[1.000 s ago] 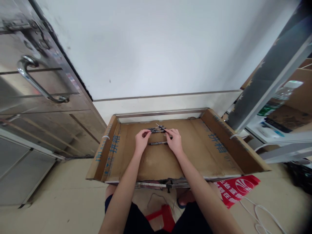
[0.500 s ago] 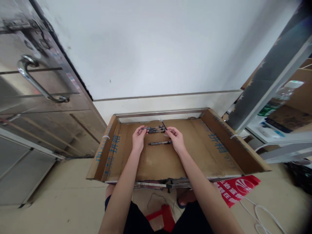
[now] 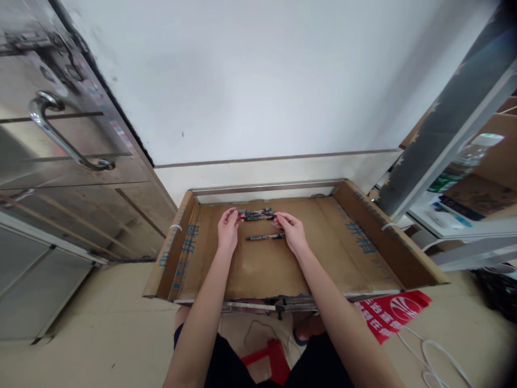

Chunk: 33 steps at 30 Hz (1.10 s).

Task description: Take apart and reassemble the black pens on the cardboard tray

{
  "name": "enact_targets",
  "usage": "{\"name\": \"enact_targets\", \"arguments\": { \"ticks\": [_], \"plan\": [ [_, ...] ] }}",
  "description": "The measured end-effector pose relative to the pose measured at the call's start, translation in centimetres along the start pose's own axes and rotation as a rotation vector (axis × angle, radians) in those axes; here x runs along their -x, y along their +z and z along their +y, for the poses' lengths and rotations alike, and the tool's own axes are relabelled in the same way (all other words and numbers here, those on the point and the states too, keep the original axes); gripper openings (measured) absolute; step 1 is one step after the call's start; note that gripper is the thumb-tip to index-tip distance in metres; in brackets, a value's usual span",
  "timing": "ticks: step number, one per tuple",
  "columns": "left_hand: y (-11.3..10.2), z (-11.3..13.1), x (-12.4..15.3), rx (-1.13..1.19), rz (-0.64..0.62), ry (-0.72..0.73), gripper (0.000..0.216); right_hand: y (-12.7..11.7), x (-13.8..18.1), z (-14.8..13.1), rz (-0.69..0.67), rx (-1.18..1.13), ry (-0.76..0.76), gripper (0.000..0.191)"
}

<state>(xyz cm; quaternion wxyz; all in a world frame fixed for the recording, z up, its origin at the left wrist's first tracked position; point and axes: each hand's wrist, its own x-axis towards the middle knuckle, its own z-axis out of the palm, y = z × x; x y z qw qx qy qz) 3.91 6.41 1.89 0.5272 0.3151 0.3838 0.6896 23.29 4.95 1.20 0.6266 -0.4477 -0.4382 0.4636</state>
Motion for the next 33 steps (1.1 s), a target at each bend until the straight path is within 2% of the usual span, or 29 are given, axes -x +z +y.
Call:
{"name": "enact_targets", "arguments": {
  "ticks": [21, 30, 33],
  "plan": [
    [0.24, 0.23, 0.31, -0.014, -0.065, -0.005, 0.033, 0.14, 0.12, -0.2, -0.004, 0.105, -0.028, 0.036],
    [0.33, 0.27, 0.49, -0.014, -0.084, 0.014, 0.032, 0.11, 0.13, -0.16, 0.01, 0.083, -0.018, 0.034],
    [0.11, -0.05, 0.25, -0.05, -0.053, 0.039, 0.031, 0.02, 0.07, -0.11, 0.018, 0.123, -0.024, 0.035]
  ]
}}
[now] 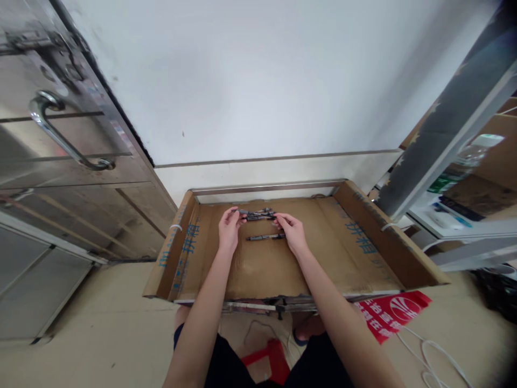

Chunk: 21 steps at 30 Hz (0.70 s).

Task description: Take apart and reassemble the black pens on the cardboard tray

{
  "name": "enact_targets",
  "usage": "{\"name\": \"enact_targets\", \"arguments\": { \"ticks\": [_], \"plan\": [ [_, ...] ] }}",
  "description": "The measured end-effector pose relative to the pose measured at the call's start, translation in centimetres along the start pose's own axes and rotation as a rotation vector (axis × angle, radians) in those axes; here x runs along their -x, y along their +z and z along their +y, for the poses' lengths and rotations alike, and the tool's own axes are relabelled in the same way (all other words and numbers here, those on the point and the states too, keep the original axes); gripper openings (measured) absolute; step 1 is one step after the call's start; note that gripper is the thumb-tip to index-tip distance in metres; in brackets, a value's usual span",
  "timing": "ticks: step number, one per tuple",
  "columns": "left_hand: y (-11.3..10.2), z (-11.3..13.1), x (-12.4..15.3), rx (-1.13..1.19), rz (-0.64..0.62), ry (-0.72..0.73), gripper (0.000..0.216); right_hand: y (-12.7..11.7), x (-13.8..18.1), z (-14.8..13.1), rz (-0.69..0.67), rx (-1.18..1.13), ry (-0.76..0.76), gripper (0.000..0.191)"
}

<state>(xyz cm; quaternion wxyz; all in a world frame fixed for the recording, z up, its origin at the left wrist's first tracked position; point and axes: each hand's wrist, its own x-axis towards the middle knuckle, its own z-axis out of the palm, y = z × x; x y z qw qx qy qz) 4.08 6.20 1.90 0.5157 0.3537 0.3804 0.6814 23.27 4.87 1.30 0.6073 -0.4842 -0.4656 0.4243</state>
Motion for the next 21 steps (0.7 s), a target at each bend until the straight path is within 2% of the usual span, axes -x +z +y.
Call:
{"name": "enact_targets", "arguments": {
  "ticks": [3, 6, 12, 21],
  "plan": [
    [-0.4, -0.5, -0.4, -0.017, 0.098, 0.024, 0.029, -0.1, 0.0, 0.1, 0.011, 0.059, -0.035, 0.031],
    [-0.8, -0.7, -0.7, -0.012, 0.147, 0.03, 0.029, 0.0, 0.3, 0.1, -0.015, 0.215, -0.134, 0.025],
    [-0.7, -0.5, -0.5, -0.004, 0.131, -0.003, 0.028, 0.4, 1.0, -0.1, -0.112, 0.599, -0.433, 0.018],
    [-0.6, -0.5, -0.4, -0.018, 0.093, -0.053, 0.029, 0.2, 0.8, 0.6, -0.176, 0.747, -0.528, 0.019]
  ]
}}
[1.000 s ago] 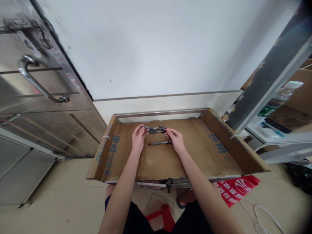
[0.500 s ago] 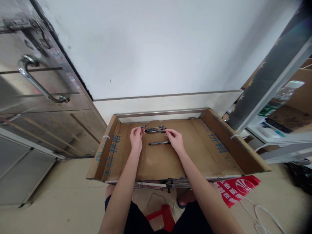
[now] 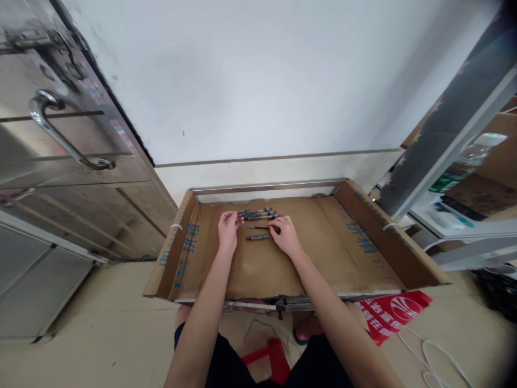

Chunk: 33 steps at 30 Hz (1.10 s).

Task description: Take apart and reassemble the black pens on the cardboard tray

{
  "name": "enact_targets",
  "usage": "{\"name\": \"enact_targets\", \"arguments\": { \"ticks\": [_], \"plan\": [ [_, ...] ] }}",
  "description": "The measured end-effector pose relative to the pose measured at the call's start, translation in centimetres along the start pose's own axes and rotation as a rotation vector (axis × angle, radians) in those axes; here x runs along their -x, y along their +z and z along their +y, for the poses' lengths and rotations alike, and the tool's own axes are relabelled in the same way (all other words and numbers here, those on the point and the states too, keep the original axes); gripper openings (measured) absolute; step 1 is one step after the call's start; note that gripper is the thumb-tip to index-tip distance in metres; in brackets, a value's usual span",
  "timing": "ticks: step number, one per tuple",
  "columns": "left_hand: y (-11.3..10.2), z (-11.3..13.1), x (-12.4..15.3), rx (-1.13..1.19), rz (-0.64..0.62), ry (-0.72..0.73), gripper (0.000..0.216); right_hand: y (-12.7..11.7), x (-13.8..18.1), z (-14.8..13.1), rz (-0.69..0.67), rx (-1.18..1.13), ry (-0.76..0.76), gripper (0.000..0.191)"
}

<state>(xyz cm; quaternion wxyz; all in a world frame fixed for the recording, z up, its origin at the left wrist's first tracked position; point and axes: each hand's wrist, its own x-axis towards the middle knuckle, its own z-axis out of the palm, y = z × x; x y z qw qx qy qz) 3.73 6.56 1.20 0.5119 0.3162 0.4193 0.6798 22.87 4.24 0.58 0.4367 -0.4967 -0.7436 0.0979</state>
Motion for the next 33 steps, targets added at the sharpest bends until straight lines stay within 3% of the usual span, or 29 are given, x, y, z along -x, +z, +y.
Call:
{"name": "enact_targets", "arguments": {
  "ticks": [4, 8, 13, 16, 21, 27, 33],
  "plan": [
    [0.0, 0.0, 0.1, 0.029, 0.007, -0.03, 0.028, 0.0, 0.0, 0.3, 0.056, 0.025, 0.01, 0.021],
    [0.1, 0.2, 0.2, 0.14, 0.019, -0.075, 0.024, -0.1, 0.1, 0.8, 0.136, 0.162, 0.111, 0.019],
    [0.1, 0.5, 0.0, 0.247, 0.077, -0.191, 0.011, 0.0, 0.5, 1.3, 0.093, 0.263, 0.243, 0.018],
    [0.1, 0.6, -0.1, 0.262, 0.05, -0.222, 0.005, 0.0, 0.5, 1.5, 0.08, 0.285, 0.269, 0.017],
    [0.4, 0.7, 0.2, 0.246, -0.029, -0.26, 0.012, 0.0, 0.5, 1.5, 0.088, 0.282, 0.265, 0.017],
    [0.5, 0.9, 0.6, 0.253, -0.124, -0.227, 0.018, -0.3, 0.1, 0.9, 0.185, 0.027, 0.198, 0.019],
    [0.7, 1.2, 0.9, 0.228, -0.187, -0.23, 0.026, -0.5, -0.3, -0.2, 0.282, -0.322, 0.284, 0.023]
  ]
}}
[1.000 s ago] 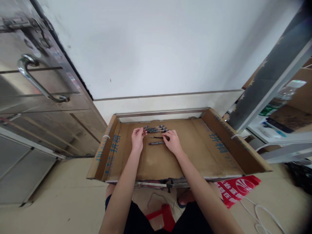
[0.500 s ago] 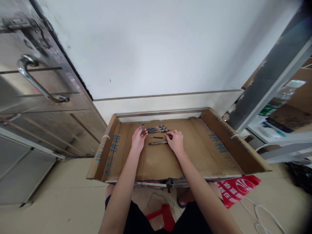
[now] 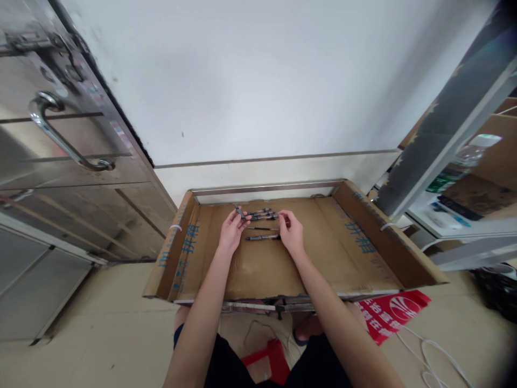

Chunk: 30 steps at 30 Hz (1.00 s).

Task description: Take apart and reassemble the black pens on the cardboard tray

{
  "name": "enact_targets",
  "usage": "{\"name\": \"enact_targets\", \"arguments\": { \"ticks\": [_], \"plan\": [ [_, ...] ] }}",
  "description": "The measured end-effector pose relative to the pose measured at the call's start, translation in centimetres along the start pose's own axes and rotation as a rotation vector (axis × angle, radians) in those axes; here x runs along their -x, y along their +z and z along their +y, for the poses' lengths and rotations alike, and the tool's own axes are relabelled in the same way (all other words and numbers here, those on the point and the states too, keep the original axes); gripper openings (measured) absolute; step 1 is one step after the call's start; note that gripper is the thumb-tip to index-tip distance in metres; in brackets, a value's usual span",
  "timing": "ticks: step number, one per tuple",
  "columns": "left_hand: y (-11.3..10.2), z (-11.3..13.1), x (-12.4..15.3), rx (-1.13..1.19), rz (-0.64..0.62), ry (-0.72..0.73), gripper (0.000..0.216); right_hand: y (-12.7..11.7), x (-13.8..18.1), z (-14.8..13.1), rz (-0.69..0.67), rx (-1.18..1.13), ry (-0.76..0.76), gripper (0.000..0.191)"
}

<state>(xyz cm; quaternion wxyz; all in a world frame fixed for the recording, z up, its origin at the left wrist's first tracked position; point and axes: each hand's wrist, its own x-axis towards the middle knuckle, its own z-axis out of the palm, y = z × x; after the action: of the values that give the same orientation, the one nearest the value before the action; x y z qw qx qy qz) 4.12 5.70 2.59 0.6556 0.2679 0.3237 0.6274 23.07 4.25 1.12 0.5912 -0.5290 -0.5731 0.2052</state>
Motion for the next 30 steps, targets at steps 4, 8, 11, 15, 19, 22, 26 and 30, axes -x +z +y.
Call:
{"name": "enact_targets", "arguments": {
  "ticks": [4, 8, 11, 15, 19, 22, 26, 30],
  "plan": [
    [0.2, 0.0, 0.0, 0.039, -0.019, 0.0, 0.023, 0.1, -0.3, 0.0, 0.012, -0.273, 0.137, 0.024],
    [0.3, 0.0, 0.1, 0.048, -0.041, -0.003, 0.023, 0.1, -0.7, 0.4, -0.016, -0.543, 0.339, 0.026],
    [0.4, 0.0, 0.1, 0.035, -0.036, -0.01, 0.022, 0.0, -0.9, 0.5, -0.023, -0.657, 0.421, 0.027],
    [0.3, 0.1, 0.2, 0.038, -0.044, -0.019, 0.02, -0.2, -1.1, 0.2, -0.023, -0.739, 0.452, 0.026],
    [0.2, 0.0, 0.2, 0.035, -0.068, -0.002, 0.02, -0.3, -1.1, -0.2, -0.039, -0.791, 0.442, 0.03],
    [0.1, -0.1, 0.1, 0.002, -0.072, 0.04, 0.023, -0.4, -1.0, -0.3, -0.09, -0.775, 0.433, 0.034],
    [0.1, -0.2, 0.1, -0.044, -0.016, 0.073, 0.029, -0.3, -0.8, -0.2, -0.171, -0.7, 0.408, 0.037],
    [0.3, 0.0, 0.2, -0.047, 0.01, 0.066, 0.033, -0.4, -0.7, -0.2, -0.195, -0.643, 0.383, 0.041]
  ]
}}
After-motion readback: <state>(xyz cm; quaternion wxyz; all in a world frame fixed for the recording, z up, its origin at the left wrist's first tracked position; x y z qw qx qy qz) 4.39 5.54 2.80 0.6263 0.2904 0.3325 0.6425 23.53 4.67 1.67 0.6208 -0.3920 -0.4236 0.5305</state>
